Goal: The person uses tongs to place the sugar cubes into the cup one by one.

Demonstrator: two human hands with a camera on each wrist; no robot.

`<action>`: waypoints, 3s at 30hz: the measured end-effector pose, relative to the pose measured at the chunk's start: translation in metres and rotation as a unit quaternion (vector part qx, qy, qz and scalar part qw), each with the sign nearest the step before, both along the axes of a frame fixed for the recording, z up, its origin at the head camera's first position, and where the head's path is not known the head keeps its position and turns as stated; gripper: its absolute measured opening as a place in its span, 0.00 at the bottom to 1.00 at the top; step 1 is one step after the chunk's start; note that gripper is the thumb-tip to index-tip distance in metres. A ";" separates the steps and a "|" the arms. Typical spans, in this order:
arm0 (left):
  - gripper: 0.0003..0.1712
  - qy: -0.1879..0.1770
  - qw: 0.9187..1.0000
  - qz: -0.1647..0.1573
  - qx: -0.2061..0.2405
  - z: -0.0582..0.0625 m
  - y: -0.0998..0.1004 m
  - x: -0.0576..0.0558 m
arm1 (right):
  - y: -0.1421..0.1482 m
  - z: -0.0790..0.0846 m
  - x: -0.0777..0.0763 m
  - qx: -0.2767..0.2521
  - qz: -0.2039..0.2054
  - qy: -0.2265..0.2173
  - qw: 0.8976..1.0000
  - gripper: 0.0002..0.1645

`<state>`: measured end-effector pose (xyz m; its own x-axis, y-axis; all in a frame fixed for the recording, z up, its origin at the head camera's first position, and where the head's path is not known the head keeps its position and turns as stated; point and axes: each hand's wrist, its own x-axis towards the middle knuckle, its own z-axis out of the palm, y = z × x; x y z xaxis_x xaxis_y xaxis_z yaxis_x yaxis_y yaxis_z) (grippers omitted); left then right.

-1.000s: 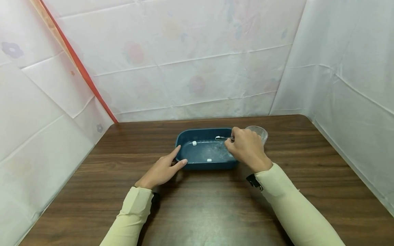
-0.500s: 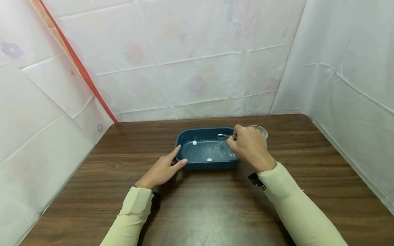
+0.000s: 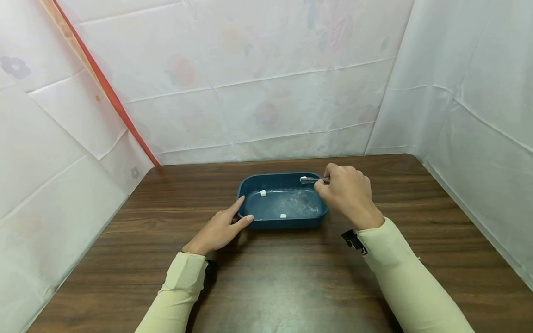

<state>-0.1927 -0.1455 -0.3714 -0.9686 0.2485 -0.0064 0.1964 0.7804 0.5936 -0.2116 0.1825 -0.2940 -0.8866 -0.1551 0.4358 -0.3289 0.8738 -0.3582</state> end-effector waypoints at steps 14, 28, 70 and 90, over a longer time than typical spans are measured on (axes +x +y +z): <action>0.50 0.006 1.000 -0.002 0.003 0.001 -0.001 0.001 | 0.014 0.014 0.002 -0.010 -0.032 -0.022 0.999 0.13; 0.50 0.005 1.000 -0.002 0.004 -0.004 -0.001 0.000 | 0.040 0.027 0.007 -0.008 -0.067 -0.042 0.997 0.13; 0.50 0.010 1.000 -0.008 0.001 -0.002 -0.001 0.000 | 0.077 0.022 -0.013 0.035 -0.064 -0.175 0.982 0.21; 0.50 0.009 1.000 -0.005 0.002 -0.003 -0.001 0.001 | 0.074 0.019 -0.014 0.040 -0.063 -0.183 0.980 0.22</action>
<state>-0.1914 -0.1467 -0.3740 -0.9659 0.2588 0.0111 0.2148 0.7761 0.5929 -0.2255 0.2563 -0.2753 -0.9956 -0.0548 0.0766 -0.0789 0.9295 -0.3604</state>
